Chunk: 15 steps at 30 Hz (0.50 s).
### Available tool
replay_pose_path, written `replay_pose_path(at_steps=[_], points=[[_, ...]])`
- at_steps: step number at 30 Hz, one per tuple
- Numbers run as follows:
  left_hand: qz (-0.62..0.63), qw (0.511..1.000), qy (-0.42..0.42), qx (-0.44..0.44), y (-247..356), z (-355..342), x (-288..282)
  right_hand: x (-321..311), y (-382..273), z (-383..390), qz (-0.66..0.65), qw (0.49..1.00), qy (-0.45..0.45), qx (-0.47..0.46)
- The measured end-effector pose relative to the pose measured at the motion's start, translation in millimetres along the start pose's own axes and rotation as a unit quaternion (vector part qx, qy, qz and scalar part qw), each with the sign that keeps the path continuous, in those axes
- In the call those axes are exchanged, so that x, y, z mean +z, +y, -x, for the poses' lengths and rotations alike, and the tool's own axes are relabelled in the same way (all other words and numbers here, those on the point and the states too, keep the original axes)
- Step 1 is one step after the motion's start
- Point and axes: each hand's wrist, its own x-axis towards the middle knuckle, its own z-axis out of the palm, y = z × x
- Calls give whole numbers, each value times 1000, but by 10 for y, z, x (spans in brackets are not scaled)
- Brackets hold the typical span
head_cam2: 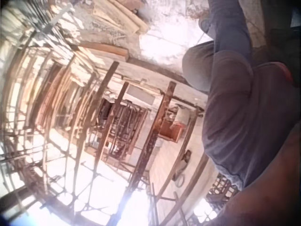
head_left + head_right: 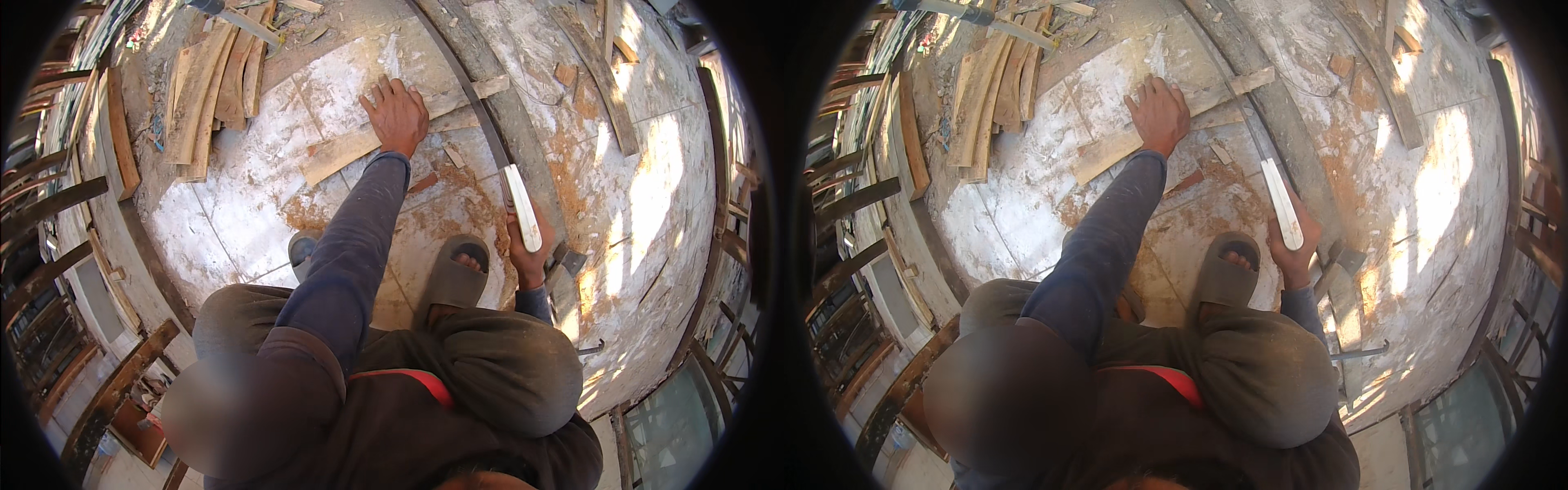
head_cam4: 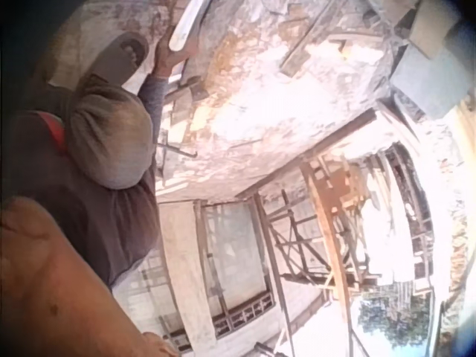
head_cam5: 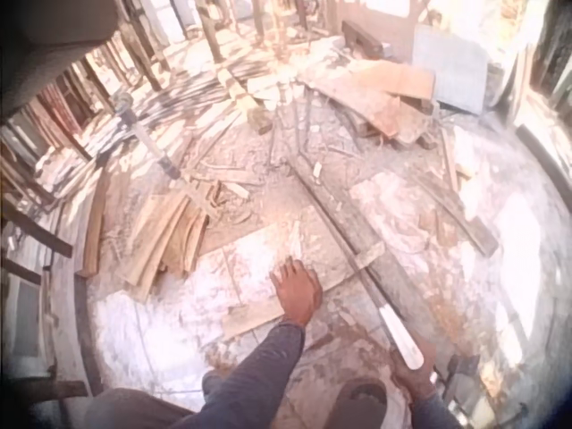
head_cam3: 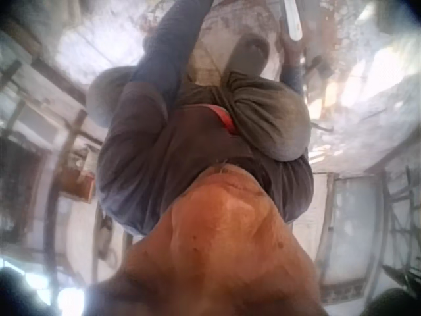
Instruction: The person sits on the floor and uses a hand saw to cut small pieces of wood. They pick up wood pieces, position them, and saw them into smaller segments, occasionally using a hammer to split or adjust the wood.
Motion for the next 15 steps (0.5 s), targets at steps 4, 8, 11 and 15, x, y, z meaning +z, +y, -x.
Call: replay_pose_path(at_steps=[4, 8, 11, 15], points=[[10, 1000, 21, 8, -36, 59, 104, -487, -268, 735, 28, 996, -25, 84], [12, 999, 35, 27, -25, 10, 81, -300, -387, 284, -75, 997, -3, 29], [31, 999, -1, 21, 3, 39, -7, 201, -270, -479, -11, 1000, 12, -25], [35, 999, -25, 16, 18, 47, -76, 375, -118, -675, -23, 997, 9, -70]])
